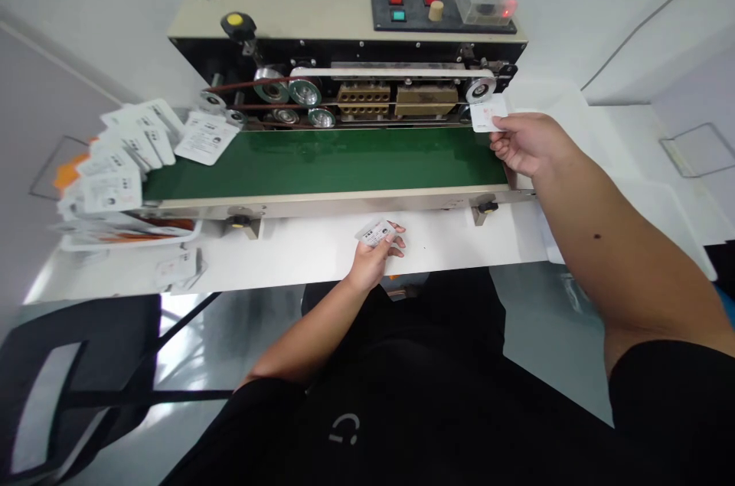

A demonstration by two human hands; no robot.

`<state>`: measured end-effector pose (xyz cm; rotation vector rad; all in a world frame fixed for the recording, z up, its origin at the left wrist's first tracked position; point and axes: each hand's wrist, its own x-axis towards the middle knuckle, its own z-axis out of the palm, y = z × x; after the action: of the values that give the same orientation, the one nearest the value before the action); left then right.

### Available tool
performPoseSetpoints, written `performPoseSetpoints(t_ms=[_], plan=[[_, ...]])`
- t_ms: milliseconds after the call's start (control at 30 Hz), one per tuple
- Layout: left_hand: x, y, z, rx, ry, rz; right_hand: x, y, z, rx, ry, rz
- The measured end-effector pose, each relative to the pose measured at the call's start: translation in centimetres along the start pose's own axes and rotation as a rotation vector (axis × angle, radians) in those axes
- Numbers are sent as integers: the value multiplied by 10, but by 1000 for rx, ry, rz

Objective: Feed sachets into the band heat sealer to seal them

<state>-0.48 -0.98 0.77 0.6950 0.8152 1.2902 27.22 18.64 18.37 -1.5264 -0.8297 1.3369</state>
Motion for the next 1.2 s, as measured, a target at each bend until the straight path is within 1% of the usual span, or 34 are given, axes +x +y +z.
performPoseSetpoints(t_ms=[100,167,200,267,333,367,433,467,500,533,633,667,733,800,900,1067,1200], plan=[[0,0,-1,6,-7,-1,6,0,9,-37,-35,14],[0,1,0,-1,-12,-1,3,0,12,-64,-38,6],[0,2,1,-5,-12,-1,-2,1,13,-77,-31,-22],[0,2,3,-16,-6,-5,-21,8,13,-93,14,-137],[-1,1,5,-32,1,-11,-50,23,12,-88,70,-303],[0,0,5,-41,-1,-17,-66,35,11,-75,78,-384],[1,-4,4,-53,-9,-31,-99,66,10,-90,37,-483],[2,-6,3,-52,-13,-37,-113,85,10,-129,4,-487],[3,-9,2,-47,-16,-41,-125,105,10,-183,-35,-460],[4,-11,1,-35,-16,-40,-135,124,12,-191,-63,-440],[5,-15,-2,16,-6,-28,-147,175,23,-164,-195,-289],[5,-16,-2,32,-1,-25,-147,187,28,-149,-225,-242],[4,-16,-2,54,6,-20,-145,201,37,-118,-257,-180],[5,-15,-2,65,9,-8,-142,207,44,-95,-278,-158],[6,-14,-2,89,1,-3,-138,208,48,-76,-301,-153],[6,-10,-1,198,-34,-25,-137,211,47,-105,-340,-155],[1,-6,1,300,-67,-8,-138,217,46,-152,-389,-142]])
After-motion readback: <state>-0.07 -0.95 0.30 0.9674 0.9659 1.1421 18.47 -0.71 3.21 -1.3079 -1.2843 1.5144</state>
